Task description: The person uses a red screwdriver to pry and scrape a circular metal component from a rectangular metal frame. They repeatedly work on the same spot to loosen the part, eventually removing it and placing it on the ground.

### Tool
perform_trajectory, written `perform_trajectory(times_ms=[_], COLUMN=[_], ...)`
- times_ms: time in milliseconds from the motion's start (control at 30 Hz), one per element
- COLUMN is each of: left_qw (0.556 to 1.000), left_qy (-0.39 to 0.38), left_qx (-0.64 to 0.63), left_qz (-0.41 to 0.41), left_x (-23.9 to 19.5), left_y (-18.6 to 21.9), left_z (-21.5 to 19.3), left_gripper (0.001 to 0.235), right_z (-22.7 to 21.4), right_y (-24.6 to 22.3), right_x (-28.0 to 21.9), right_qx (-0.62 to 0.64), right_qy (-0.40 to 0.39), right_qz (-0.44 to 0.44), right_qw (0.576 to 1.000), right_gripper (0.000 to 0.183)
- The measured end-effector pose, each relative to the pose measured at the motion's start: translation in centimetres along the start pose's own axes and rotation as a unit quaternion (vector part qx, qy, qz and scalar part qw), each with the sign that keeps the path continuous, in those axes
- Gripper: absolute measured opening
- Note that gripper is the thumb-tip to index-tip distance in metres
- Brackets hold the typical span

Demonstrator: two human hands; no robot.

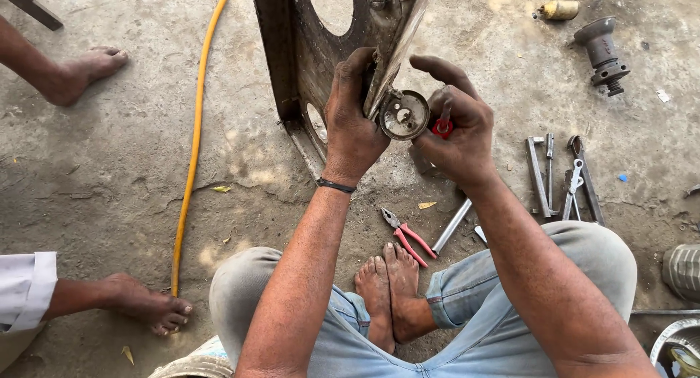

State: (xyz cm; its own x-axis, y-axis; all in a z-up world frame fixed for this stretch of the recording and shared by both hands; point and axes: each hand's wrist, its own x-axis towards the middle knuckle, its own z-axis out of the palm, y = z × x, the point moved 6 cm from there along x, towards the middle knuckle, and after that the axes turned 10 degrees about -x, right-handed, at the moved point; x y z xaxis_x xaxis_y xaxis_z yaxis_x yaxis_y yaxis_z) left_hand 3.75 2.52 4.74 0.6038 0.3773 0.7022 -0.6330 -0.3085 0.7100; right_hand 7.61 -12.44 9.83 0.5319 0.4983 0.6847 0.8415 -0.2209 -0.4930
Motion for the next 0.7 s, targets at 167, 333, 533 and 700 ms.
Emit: perform_trajectory(times_ms=[167,333,533,700], left_qw=[1.000,1.000,1.000,0.999], left_qy=[0.010,0.003,0.002,0.018], left_qx=[0.017,0.021,0.003,0.014], left_qz=[-0.008,0.012,0.019,0.039], left_x=[-0.2,0.0,-0.1,-1.2], left_y=[-0.6,-0.3,-0.4,-2.5], left_z=[0.1,0.2,0.2,0.0], left_gripper=[0.076,0.072,0.068,0.069], right_z=[-0.6,-1.5,-1.1,-1.5], right_y=[-1.6,-0.8,0.5,-0.2], right_x=[-1.3,-2.1,-4.3,-5.7], right_qx=[-0.064,0.024,0.302,0.247], right_qy=[0.008,0.041,0.050,0.020], right_qz=[-0.079,0.005,0.254,0.239], right_qw=[0.995,0.999,0.917,0.939], right_gripper=[0.028,0.020,0.011,0.010])
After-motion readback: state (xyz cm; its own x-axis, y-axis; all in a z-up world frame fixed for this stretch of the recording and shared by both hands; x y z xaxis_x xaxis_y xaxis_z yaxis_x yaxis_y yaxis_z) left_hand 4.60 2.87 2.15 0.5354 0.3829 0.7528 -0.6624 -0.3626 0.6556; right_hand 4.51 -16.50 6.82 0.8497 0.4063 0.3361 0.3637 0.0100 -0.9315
